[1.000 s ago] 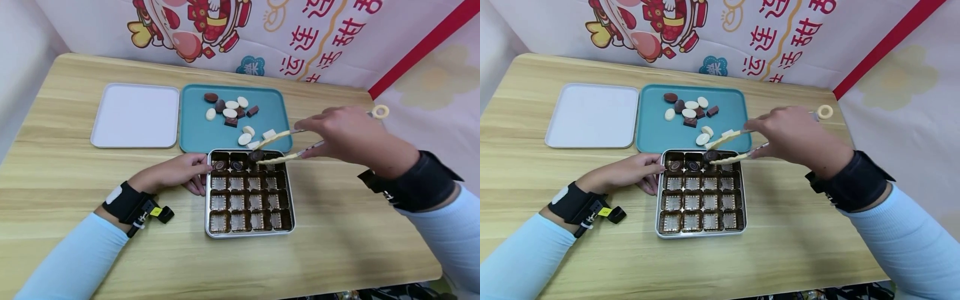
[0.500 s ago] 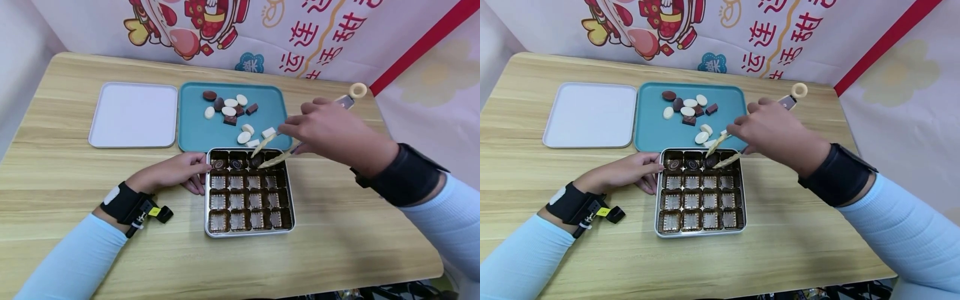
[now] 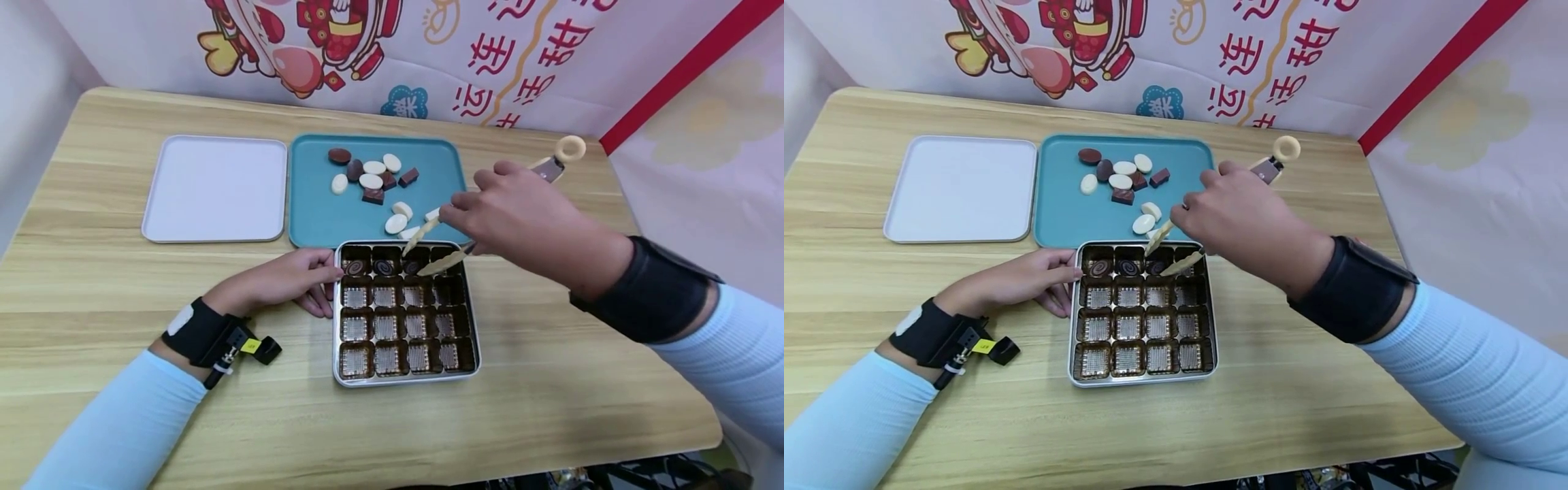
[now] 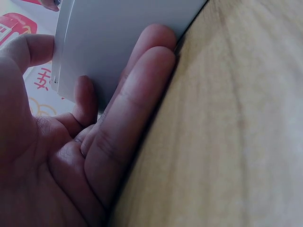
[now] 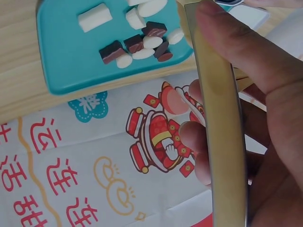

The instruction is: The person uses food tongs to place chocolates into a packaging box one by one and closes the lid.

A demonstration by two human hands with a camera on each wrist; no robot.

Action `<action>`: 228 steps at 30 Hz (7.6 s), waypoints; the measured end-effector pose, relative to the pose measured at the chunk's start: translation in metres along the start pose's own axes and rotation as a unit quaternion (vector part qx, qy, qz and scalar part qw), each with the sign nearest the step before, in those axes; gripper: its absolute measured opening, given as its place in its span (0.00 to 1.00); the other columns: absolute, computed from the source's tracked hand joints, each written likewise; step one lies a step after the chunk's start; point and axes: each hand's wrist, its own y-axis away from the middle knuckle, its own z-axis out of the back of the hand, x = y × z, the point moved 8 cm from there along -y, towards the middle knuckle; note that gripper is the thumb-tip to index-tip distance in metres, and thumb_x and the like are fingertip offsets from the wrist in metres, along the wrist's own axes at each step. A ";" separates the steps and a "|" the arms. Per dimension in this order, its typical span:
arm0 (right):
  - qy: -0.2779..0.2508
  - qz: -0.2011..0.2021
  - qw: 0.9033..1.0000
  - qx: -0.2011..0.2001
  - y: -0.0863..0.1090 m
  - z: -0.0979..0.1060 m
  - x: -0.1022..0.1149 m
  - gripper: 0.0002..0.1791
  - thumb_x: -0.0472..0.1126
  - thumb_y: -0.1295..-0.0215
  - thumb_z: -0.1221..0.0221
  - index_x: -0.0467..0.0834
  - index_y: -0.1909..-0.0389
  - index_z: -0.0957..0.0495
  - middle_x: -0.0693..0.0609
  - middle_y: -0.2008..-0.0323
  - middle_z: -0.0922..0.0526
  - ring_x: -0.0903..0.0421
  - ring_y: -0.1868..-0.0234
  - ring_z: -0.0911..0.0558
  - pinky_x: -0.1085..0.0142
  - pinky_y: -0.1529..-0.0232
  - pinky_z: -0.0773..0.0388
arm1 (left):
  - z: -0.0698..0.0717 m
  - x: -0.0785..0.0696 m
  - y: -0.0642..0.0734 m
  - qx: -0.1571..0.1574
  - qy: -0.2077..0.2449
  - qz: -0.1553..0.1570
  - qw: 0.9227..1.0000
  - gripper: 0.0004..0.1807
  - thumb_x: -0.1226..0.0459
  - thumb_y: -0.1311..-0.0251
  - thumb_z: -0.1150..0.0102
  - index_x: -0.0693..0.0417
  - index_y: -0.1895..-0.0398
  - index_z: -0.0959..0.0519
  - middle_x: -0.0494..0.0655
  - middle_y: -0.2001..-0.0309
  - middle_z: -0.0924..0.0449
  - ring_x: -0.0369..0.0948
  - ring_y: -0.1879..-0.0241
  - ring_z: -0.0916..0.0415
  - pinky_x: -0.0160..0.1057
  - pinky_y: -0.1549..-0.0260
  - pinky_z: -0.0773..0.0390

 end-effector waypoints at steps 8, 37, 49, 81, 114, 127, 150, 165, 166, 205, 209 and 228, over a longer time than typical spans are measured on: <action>-0.055 -0.046 0.997 -0.029 0.001 0.010 -0.014 0.32 0.60 0.55 0.32 0.43 0.53 0.23 0.47 0.62 0.14 0.48 0.72 0.23 0.58 0.76 0.19 | 0.001 0.000 0.003 0.001 0.009 -0.007 1.000 0.19 0.55 0.30 0.54 0.67 0.62 0.35 0.64 0.66 0.20 0.56 0.70 0.19 0.48 0.71 0.12; -0.054 -0.237 0.969 -0.051 -0.132 -0.060 -0.059 0.31 0.64 0.41 0.44 0.37 0.58 0.23 0.44 0.68 0.17 0.50 0.76 0.22 0.58 0.78 0.18 | 0.000 -0.001 0.002 0.008 -0.004 -0.006 1.000 0.20 0.52 0.31 0.53 0.65 0.61 0.34 0.64 0.67 0.20 0.54 0.69 0.18 0.47 0.71 0.12; -0.089 -0.271 0.958 -0.028 -0.134 -0.074 -0.065 0.27 0.64 0.37 0.48 0.40 0.66 0.26 0.50 0.78 0.26 0.53 0.79 0.26 0.60 0.83 0.24 | 0.000 0.000 0.002 0.002 0.009 0.000 1.000 0.18 0.54 0.31 0.54 0.64 0.62 0.33 0.62 0.66 0.21 0.55 0.69 0.18 0.47 0.71 0.12; -0.454 -0.186 0.851 0.185 -0.085 -0.092 -0.047 0.29 0.65 0.38 0.49 0.43 0.80 0.24 0.50 0.37 0.30 0.50 0.85 0.23 0.63 0.78 0.21 | 0.003 0.001 0.002 -0.002 0.003 0.004 1.000 0.18 0.54 0.31 0.54 0.64 0.62 0.33 0.63 0.66 0.21 0.54 0.70 0.18 0.47 0.72 0.12; -0.105 -0.190 0.976 -0.005 -0.074 -0.040 -0.023 0.34 0.72 0.49 0.45 0.41 0.74 0.26 0.53 0.86 0.33 0.55 0.85 0.33 0.64 0.92 0.33 | 0.003 -0.004 0.002 0.006 0.003 0.000 1.000 0.18 0.55 0.30 0.54 0.64 0.62 0.33 0.63 0.68 0.19 0.55 0.70 0.18 0.47 0.72 0.12; -0.177 -0.276 0.944 0.017 0.009 -0.020 -0.036 0.33 0.71 0.48 0.44 0.42 0.71 0.27 0.50 0.84 0.27 0.53 0.85 0.31 0.65 0.90 0.38 | 0.002 -0.002 0.002 0.000 0.010 0.006 1.000 0.17 0.56 0.30 0.55 0.64 0.63 0.34 0.62 0.66 0.20 0.55 0.70 0.18 0.47 0.71 0.12; -0.075 -0.272 0.959 0.005 0.055 -0.009 -0.002 0.31 0.65 0.50 0.37 0.40 0.83 0.32 0.51 0.92 0.36 0.54 0.93 0.38 0.62 0.98 0.39 | 0.004 -0.003 0.001 0.001 0.013 0.006 1.000 0.18 0.56 0.31 0.54 0.66 0.62 0.34 0.63 0.66 0.22 0.56 0.69 0.19 0.48 0.69 0.13; -0.003 -0.238 0.970 0.052 0.033 0.000 0.014 0.30 0.62 0.45 0.39 0.40 0.86 0.31 0.52 0.92 0.36 0.58 0.92 0.36 0.64 0.97 0.31 | 0.004 -0.005 0.000 0.009 0.011 0.004 1.000 0.18 0.55 0.31 0.54 0.65 0.61 0.34 0.63 0.66 0.21 0.56 0.68 0.19 0.49 0.68 0.13; -0.005 -0.241 0.969 0.053 0.034 -0.001 0.014 0.30 0.62 0.45 0.39 0.40 0.85 0.31 0.52 0.92 0.35 0.58 0.92 0.36 0.64 0.97 0.31 | 0.004 -0.005 0.000 0.009 0.011 0.003 1.000 0.18 0.55 0.31 0.54 0.65 0.61 0.34 0.63 0.66 0.21 0.56 0.68 0.19 0.49 0.68 0.13; -0.152 -0.279 0.948 0.008 0.000 -0.058 -0.061 0.33 0.70 0.51 0.41 0.41 0.77 0.27 0.48 0.86 0.30 0.51 0.87 0.32 0.66 0.93 0.45 | 0.003 -0.001 -0.001 0.010 0.013 0.005 1.000 0.18 0.55 0.31 0.54 0.65 0.62 0.34 0.63 0.65 0.22 0.56 0.68 0.19 0.49 0.68 0.13; -0.181 -0.285 0.941 0.033 -0.009 -0.073 -0.063 0.33 0.71 0.49 0.43 0.43 0.81 0.30 0.50 0.87 0.34 0.52 0.86 0.33 0.66 0.90 0.46 | 0.003 -0.001 0.000 0.009 0.014 0.008 1.000 0.19 0.54 0.31 0.53 0.65 0.62 0.34 0.64 0.65 0.22 0.55 0.68 0.19 0.48 0.68 0.13; 0.003 -0.212 0.960 -0.181 -0.002 -0.083 -0.052 0.27 0.57 0.44 0.37 0.35 0.61 0.27 0.43 0.75 0.23 0.44 0.81 0.28 0.55 0.89 0.26 | 0.004 -0.002 0.000 0.005 0.022 0.010 1.000 0.18 0.55 0.31 0.53 0.65 0.62 0.34 0.62 0.65 0.22 0.56 0.68 0.19 0.48 0.67 0.13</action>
